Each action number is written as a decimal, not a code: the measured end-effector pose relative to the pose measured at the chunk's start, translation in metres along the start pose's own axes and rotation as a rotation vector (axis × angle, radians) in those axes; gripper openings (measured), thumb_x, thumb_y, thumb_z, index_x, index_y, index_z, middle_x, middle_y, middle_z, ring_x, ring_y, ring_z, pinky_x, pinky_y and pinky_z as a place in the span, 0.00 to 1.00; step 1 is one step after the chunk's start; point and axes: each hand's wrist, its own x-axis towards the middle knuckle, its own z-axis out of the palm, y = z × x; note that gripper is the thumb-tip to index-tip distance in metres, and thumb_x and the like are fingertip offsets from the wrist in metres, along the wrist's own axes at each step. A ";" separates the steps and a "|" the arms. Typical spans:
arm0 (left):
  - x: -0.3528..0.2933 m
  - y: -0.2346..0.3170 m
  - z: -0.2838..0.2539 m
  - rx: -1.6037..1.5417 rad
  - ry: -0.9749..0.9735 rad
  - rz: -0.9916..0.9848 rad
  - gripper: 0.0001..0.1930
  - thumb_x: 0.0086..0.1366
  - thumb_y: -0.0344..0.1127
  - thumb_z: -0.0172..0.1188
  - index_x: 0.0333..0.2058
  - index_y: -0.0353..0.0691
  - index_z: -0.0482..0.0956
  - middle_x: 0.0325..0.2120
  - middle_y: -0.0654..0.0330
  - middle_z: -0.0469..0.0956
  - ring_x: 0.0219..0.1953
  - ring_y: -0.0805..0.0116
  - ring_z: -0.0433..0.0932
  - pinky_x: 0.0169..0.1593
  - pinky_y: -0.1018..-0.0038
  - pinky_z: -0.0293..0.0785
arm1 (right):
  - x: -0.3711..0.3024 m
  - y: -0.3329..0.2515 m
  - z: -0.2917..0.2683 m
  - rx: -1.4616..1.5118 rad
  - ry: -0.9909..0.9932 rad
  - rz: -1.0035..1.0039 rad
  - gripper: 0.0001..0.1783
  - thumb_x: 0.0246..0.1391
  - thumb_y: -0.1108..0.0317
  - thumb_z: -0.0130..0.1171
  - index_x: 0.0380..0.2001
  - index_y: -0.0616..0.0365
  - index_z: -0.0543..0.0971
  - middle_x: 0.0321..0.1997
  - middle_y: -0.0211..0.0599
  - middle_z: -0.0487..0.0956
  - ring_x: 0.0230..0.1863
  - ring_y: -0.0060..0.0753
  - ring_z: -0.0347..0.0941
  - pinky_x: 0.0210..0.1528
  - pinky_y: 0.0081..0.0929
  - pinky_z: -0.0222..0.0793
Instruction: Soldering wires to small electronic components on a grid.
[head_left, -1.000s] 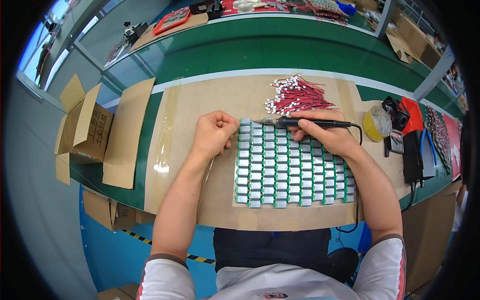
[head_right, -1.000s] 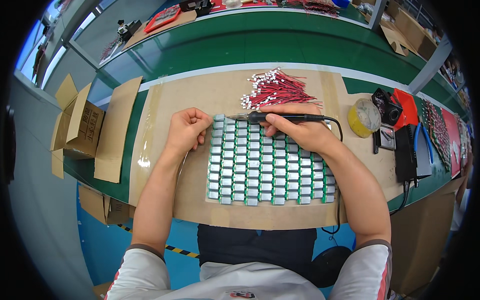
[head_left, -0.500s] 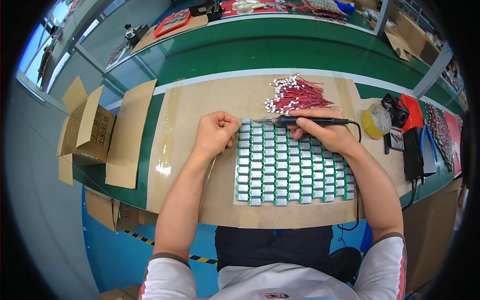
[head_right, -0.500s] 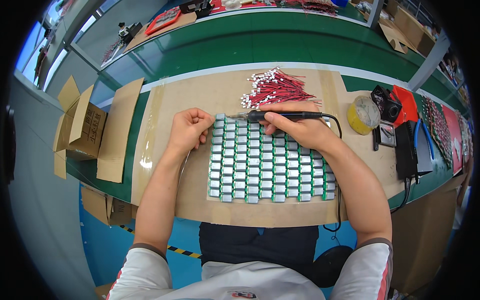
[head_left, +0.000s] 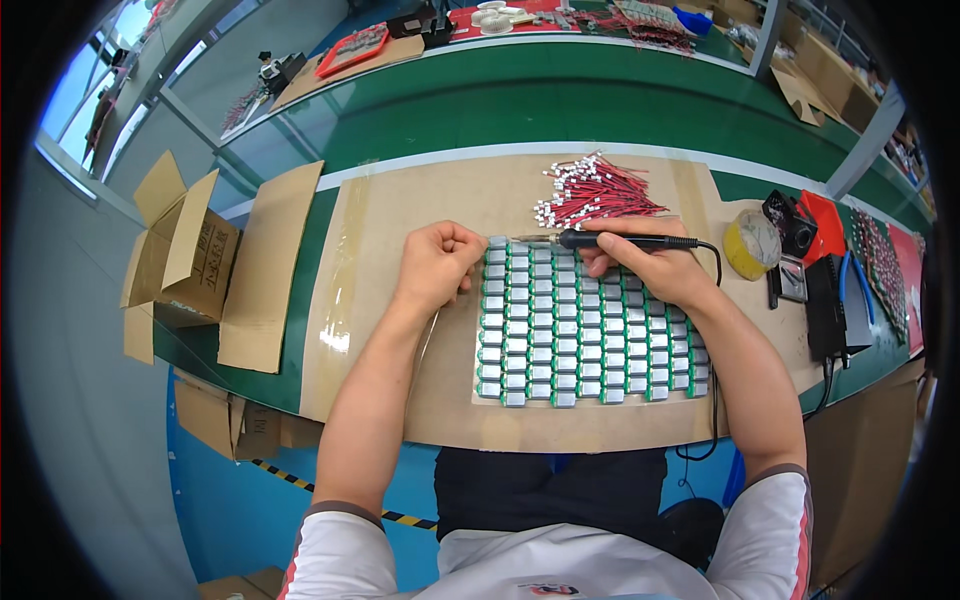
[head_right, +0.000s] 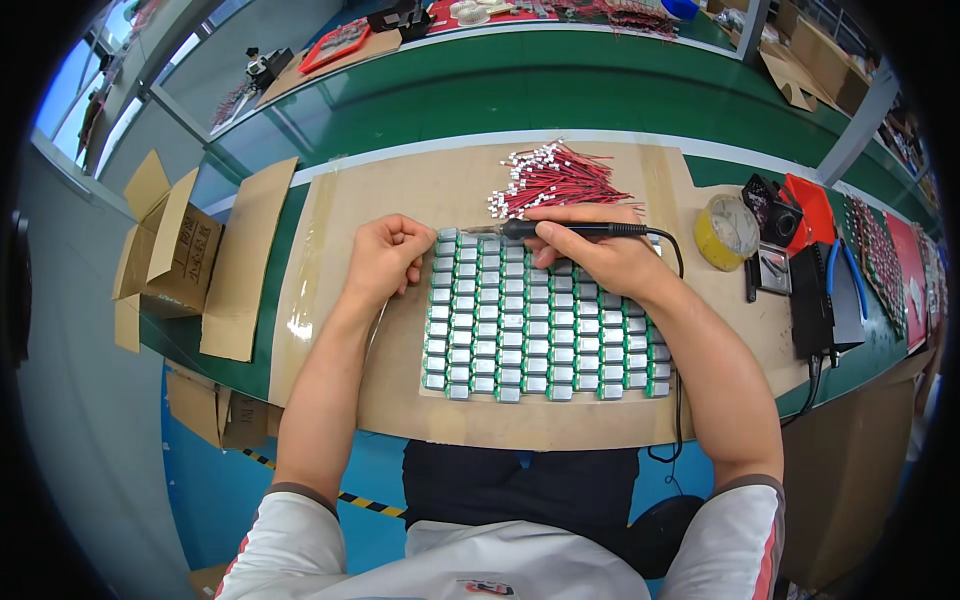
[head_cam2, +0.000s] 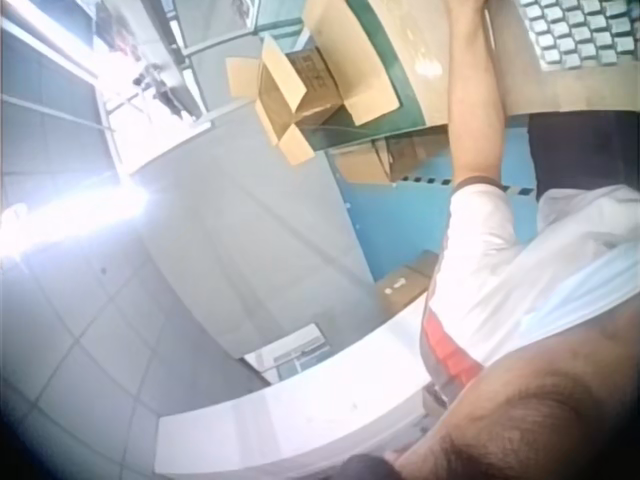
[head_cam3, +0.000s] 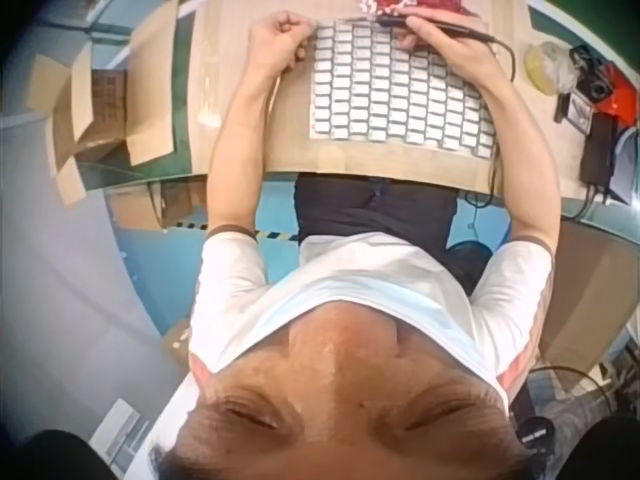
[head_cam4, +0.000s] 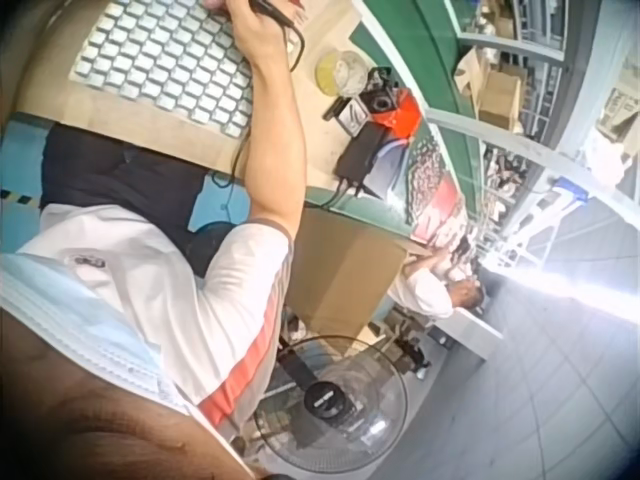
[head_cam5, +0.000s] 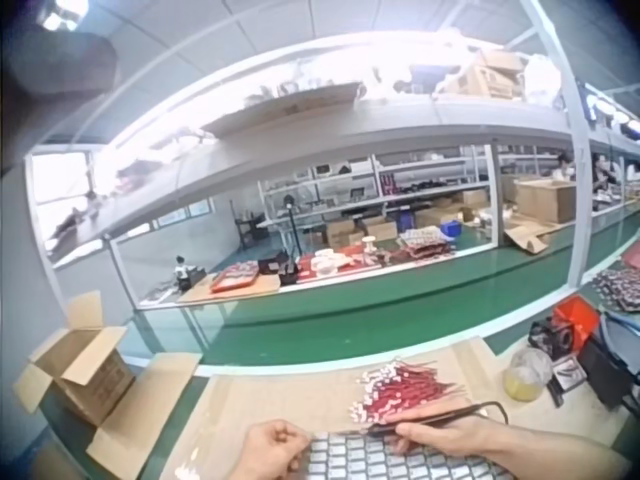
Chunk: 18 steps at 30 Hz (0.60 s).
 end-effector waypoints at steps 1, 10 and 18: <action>0.000 0.001 0.000 0.000 0.002 0.001 0.08 0.62 0.33 0.66 0.30 0.35 0.79 0.19 0.66 0.76 0.15 0.80 0.70 0.12 0.80 0.59 | 0.001 0.000 0.000 0.000 -0.001 -0.002 0.15 0.64 0.76 0.54 0.52 0.69 0.79 0.39 0.48 0.84 0.36 0.30 0.83 0.43 0.27 0.80; -0.001 0.003 0.001 0.072 -0.014 -0.017 0.08 0.61 0.34 0.66 0.31 0.35 0.80 0.18 0.66 0.77 0.16 0.80 0.71 0.14 0.79 0.60 | 0.001 -0.003 0.001 0.000 0.001 0.025 0.14 0.63 0.74 0.57 0.50 0.66 0.81 0.32 0.40 0.85 0.38 0.28 0.83 0.46 0.24 0.79; 0.002 -0.003 0.001 0.069 -0.031 0.005 0.08 0.61 0.35 0.66 0.31 0.35 0.80 0.18 0.65 0.77 0.16 0.80 0.72 0.15 0.79 0.62 | 0.000 -0.001 0.002 -0.007 0.000 0.012 0.15 0.64 0.75 0.55 0.51 0.69 0.80 0.37 0.46 0.85 0.36 0.29 0.82 0.44 0.26 0.79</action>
